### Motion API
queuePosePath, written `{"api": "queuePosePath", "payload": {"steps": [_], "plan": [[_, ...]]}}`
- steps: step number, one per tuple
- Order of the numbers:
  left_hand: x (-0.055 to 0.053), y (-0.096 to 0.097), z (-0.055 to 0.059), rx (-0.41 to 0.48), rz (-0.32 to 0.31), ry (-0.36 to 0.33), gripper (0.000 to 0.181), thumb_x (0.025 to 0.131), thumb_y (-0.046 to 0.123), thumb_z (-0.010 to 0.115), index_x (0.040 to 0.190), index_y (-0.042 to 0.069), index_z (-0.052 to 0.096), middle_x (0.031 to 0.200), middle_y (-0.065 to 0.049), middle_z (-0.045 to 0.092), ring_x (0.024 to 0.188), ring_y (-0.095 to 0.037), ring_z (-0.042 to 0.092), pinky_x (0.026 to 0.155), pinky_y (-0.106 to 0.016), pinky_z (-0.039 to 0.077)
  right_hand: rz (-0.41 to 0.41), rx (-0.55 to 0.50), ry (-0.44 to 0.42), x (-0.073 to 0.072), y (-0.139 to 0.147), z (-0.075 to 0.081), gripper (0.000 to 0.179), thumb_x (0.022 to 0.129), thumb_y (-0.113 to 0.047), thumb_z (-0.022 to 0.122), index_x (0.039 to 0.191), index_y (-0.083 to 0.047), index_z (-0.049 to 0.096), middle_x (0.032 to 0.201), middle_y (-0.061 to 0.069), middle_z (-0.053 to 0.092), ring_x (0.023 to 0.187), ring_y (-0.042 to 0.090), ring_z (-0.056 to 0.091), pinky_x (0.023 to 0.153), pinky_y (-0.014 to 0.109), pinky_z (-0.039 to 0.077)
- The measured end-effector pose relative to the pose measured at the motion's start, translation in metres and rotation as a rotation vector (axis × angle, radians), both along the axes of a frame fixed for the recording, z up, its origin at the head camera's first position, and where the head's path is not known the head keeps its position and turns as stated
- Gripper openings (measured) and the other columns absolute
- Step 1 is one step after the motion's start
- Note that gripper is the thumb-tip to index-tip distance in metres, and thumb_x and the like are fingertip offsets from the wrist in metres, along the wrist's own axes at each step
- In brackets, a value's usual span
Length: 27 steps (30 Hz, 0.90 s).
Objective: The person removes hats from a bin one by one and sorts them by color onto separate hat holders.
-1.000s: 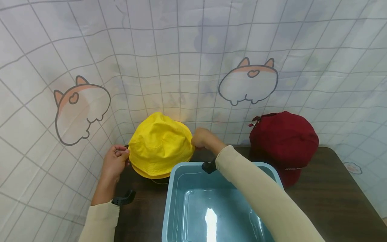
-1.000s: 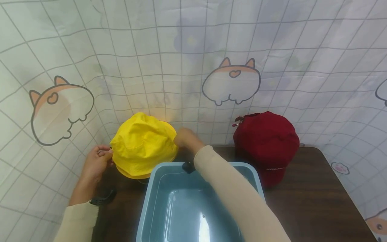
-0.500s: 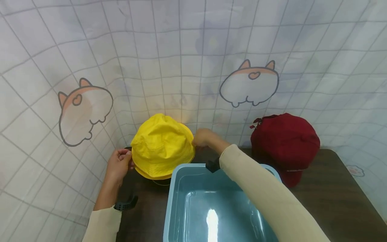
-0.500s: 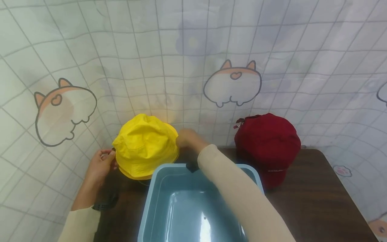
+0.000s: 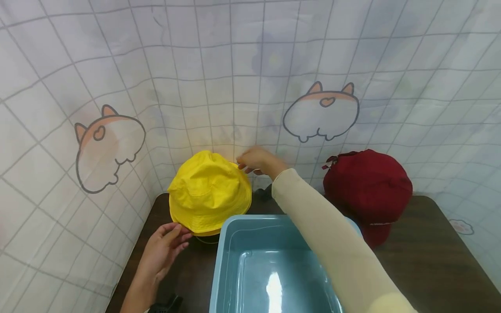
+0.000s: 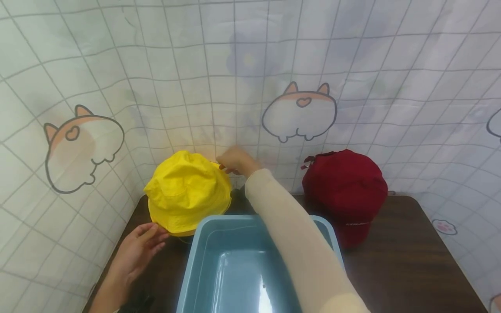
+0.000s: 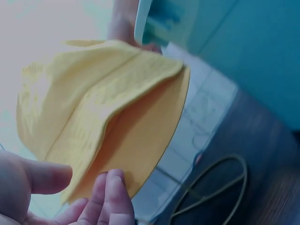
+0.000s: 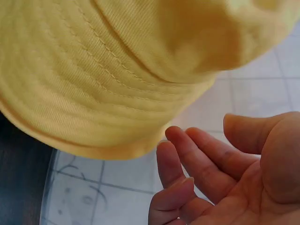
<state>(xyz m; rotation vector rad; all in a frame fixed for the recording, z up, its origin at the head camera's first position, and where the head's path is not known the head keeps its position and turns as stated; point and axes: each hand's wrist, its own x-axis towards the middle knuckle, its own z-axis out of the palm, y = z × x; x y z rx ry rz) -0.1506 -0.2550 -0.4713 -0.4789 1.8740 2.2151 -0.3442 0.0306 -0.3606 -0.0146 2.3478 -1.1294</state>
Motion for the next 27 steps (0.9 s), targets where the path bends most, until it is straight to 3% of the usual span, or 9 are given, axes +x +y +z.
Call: {"api": "queuePosePath", "payload": {"steps": [3, 6, 10, 13, 16, 20, 24, 27], "plan": [[0.003, 0.004, 0.0, 0.084, 0.045, 0.002, 0.024, 0.107, 0.022, 0.056, 0.125, 0.01, 0.046, 0.103, 0.004, 0.067, 0.098, -0.011, 0.069, 0.093, -0.029, 0.057, 0.01, 0.012, -0.01, -0.009, -0.01, -0.007, 0.04, 0.107, -0.039, 0.052, 0.137, -0.015, 0.063, 0.129, -0.001, 0.069, 0.112, 0.019, 0.066, 0.083, 0.033, 0.052], [0.003, 0.006, 0.0, 0.138, 0.09, -0.004, 0.022, 0.105, 0.023, 0.059, 0.122, 0.012, 0.05, 0.104, 0.004, 0.066, 0.097, -0.011, 0.066, 0.093, -0.027, 0.056, 0.018, 0.02, -0.004, -0.016, -0.017, -0.011, 0.038, 0.107, -0.039, 0.053, 0.13, -0.014, 0.068, 0.126, 0.0, 0.071, 0.11, 0.018, 0.066, 0.08, 0.033, 0.05], [0.001, 0.006, -0.001, 0.176, 0.138, -0.01, 0.024, 0.103, 0.022, 0.062, 0.122, 0.012, 0.053, 0.105, 0.004, 0.064, 0.096, -0.01, 0.065, 0.091, -0.024, 0.056, 0.0, -0.01, -0.019, -0.019, -0.021, -0.016, 0.03, 0.104, -0.039, 0.058, 0.102, -0.013, 0.072, 0.106, 0.001, 0.069, 0.096, 0.018, 0.063, 0.076, 0.032, 0.048], [-0.001, 0.007, -0.002, 0.172, 0.14, 0.008, 0.027, 0.103, 0.02, 0.062, 0.127, 0.011, 0.052, 0.106, 0.004, 0.063, 0.096, -0.009, 0.063, 0.091, -0.022, 0.055, 0.001, -0.023, -0.014, -0.02, -0.021, -0.019, 0.037, 0.103, -0.039, 0.059, 0.077, -0.013, 0.061, 0.084, 0.002, 0.056, 0.083, 0.02, 0.054, 0.079, 0.035, 0.048], [-0.003, 0.009, -0.002, 0.161, 0.139, 0.03, 0.026, 0.104, 0.018, 0.061, 0.127, 0.009, 0.053, 0.105, 0.004, 0.062, 0.094, -0.009, 0.062, 0.091, -0.021, 0.055, 0.021, -0.008, 0.006, -0.022, -0.022, -0.021, 0.045, 0.103, -0.036, 0.06, 0.066, -0.014, 0.048, 0.073, 0.001, 0.043, 0.075, 0.019, 0.045, 0.077, 0.034, 0.046], [-0.007, 0.008, -0.003, 0.161, 0.154, 0.035, 0.016, 0.105, 0.014, 0.057, 0.12, 0.008, 0.056, 0.103, 0.003, 0.06, 0.09, -0.009, 0.061, 0.088, -0.021, 0.056, 0.036, 0.049, 0.029, -0.026, -0.027, -0.024, 0.042, 0.104, -0.034, 0.058, 0.069, -0.013, 0.048, 0.083, 0.002, 0.048, 0.083, 0.02, 0.052, 0.081, 0.035, 0.052], [-0.012, 0.004, -0.005, 0.155, 0.173, 0.027, 0.007, 0.106, 0.011, 0.054, 0.111, 0.009, 0.058, 0.099, 0.002, 0.059, 0.088, -0.01, 0.061, 0.086, -0.021, 0.056, 0.073, 0.168, 0.049, -0.03, -0.032, -0.024, 0.033, 0.105, -0.035, 0.055, 0.088, -0.007, 0.056, 0.102, 0.007, 0.052, 0.099, 0.026, 0.057, 0.088, 0.039, 0.054], [-0.014, 0.001, -0.008, 0.146, 0.177, 0.023, 0.006, 0.107, 0.01, 0.052, 0.109, 0.008, 0.058, 0.097, 0.002, 0.059, 0.086, -0.01, 0.06, 0.086, -0.021, 0.056, 0.097, 0.263, 0.068, -0.033, -0.035, -0.026, 0.035, 0.105, -0.034, 0.055, 0.088, -0.005, 0.057, 0.087, 0.006, 0.05, 0.08, 0.022, 0.054, 0.073, 0.03, 0.05]]}}
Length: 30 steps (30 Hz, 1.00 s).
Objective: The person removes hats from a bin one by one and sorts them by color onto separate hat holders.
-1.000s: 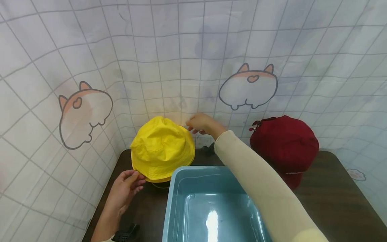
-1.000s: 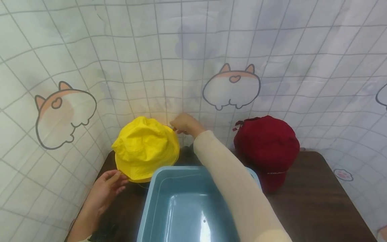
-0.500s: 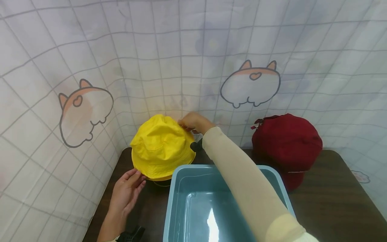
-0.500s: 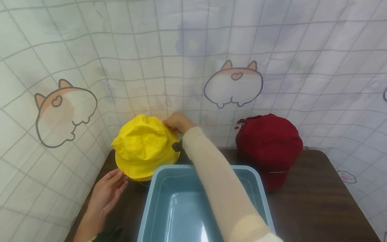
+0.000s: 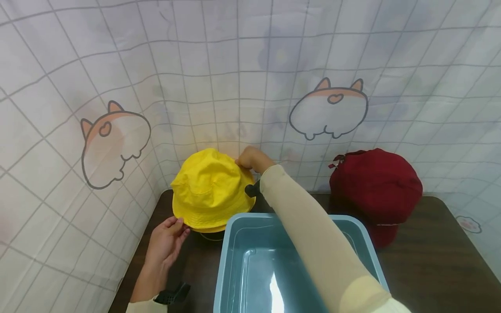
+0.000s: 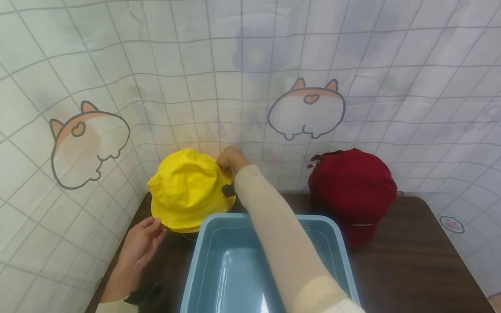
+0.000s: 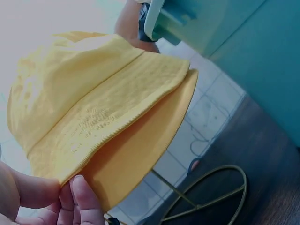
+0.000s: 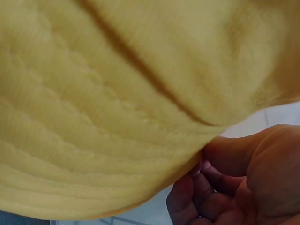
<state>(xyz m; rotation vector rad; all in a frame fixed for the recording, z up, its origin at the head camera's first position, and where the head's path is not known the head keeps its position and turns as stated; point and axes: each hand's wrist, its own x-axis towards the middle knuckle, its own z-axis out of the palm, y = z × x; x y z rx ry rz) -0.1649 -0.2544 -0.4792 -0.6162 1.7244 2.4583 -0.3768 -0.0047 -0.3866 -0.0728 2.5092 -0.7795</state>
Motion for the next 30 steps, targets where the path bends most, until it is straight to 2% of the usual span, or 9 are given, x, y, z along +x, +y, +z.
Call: {"api": "queuePosePath", "payload": {"steps": [3, 6, 12, 15, 18, 21, 25, 27, 30], "plan": [[-0.002, -0.002, -0.002, -0.022, -0.01, -0.002, 0.006, 0.107, 0.007, 0.051, 0.109, 0.006, 0.057, 0.097, 0.001, 0.058, 0.084, -0.011, 0.061, 0.084, -0.022, 0.057, 0.006, 0.05, 0.013, -0.001, -0.002, -0.005, 0.037, 0.106, -0.028, 0.052, 0.076, -0.007, 0.054, 0.069, 0.001, 0.041, 0.057, 0.015, 0.039, 0.056, 0.025, 0.038], [-0.005, -0.003, -0.005, -0.05, -0.019, 0.001, 0.007, 0.107, 0.005, 0.05, 0.111, 0.002, 0.055, 0.098, 0.0, 0.057, 0.083, -0.011, 0.062, 0.083, -0.022, 0.057, 0.016, 0.083, 0.017, -0.001, -0.002, -0.01, 0.038, 0.106, -0.018, 0.048, 0.068, -0.01, 0.049, 0.061, -0.001, 0.036, 0.049, 0.011, 0.029, 0.049, 0.023, 0.031], [-0.012, 0.0, -0.007, -0.061, -0.037, 0.007, 0.008, 0.107, 0.006, 0.05, 0.112, 0.001, 0.054, 0.102, -0.002, 0.056, 0.085, -0.01, 0.063, 0.085, -0.022, 0.058, 0.036, 0.134, 0.014, 0.001, 0.001, -0.012, 0.035, 0.102, -0.01, 0.045, 0.067, -0.01, 0.049, 0.064, 0.001, 0.038, 0.049, 0.011, 0.028, 0.048, 0.023, 0.029], [-0.012, -0.002, -0.005, -0.081, -0.084, -0.015, 0.009, 0.107, 0.007, 0.052, 0.113, 0.001, 0.055, 0.101, -0.002, 0.058, 0.087, -0.01, 0.064, 0.086, -0.022, 0.058, 0.052, 0.115, 0.029, 0.004, 0.006, -0.008, 0.037, 0.101, -0.01, 0.045, 0.063, -0.011, 0.047, 0.061, 0.0, 0.037, 0.049, 0.012, 0.029, 0.05, 0.024, 0.031], [-0.011, -0.009, -0.001, -0.157, -0.164, -0.028, 0.016, 0.107, 0.011, 0.053, 0.118, 0.0, 0.057, 0.098, 0.0, 0.065, 0.088, -0.011, 0.068, 0.087, -0.024, 0.059, 0.063, 0.05, 0.029, 0.01, 0.015, -0.002, 0.038, 0.102, -0.016, 0.048, 0.063, -0.012, 0.046, 0.063, -0.001, 0.04, 0.055, 0.014, 0.038, 0.058, 0.026, 0.038], [-0.014, -0.017, 0.007, -0.291, -0.215, -0.023, 0.028, 0.109, 0.018, 0.051, 0.125, -0.003, 0.058, 0.093, 0.005, 0.07, 0.087, -0.009, 0.07, 0.084, -0.024, 0.059, 0.054, -0.008, 0.008, 0.018, 0.027, 0.006, 0.03, 0.105, -0.026, 0.051, 0.08, -0.011, 0.06, 0.08, 0.0, 0.059, 0.072, 0.017, 0.053, 0.068, 0.031, 0.045], [-0.029, -0.028, 0.023, -0.471, -0.203, -0.012, 0.042, 0.11, 0.029, 0.047, 0.133, -0.006, 0.052, 0.094, 0.007, 0.068, 0.084, -0.006, 0.068, 0.079, -0.021, 0.059, 0.046, 0.018, -0.031, 0.03, 0.042, 0.017, 0.033, 0.107, -0.034, 0.049, 0.119, -0.009, 0.068, 0.117, 0.005, 0.072, 0.081, 0.017, 0.059, 0.06, 0.028, 0.041], [-0.039, -0.035, 0.03, -0.532, -0.194, -0.011, 0.047, 0.11, 0.034, 0.044, 0.136, -0.005, 0.05, 0.098, 0.007, 0.065, 0.085, -0.005, 0.067, 0.079, -0.02, 0.058, 0.034, 0.012, -0.067, 0.038, 0.047, 0.021, 0.037, 0.106, -0.033, 0.05, 0.128, -0.007, 0.065, 0.12, 0.009, 0.073, 0.074, 0.016, 0.058, 0.054, 0.024, 0.035], [-0.056, -0.044, 0.039, -0.582, -0.205, -0.008, 0.053, 0.111, 0.038, 0.041, 0.141, -0.006, 0.047, 0.101, 0.008, 0.063, 0.086, -0.003, 0.065, 0.081, -0.019, 0.058, 0.027, -0.044, -0.14, 0.052, 0.054, 0.025, 0.039, 0.106, -0.034, 0.052, 0.132, -0.006, 0.062, 0.112, 0.01, 0.076, 0.064, 0.012, 0.058, 0.05, 0.021, 0.033]]}}
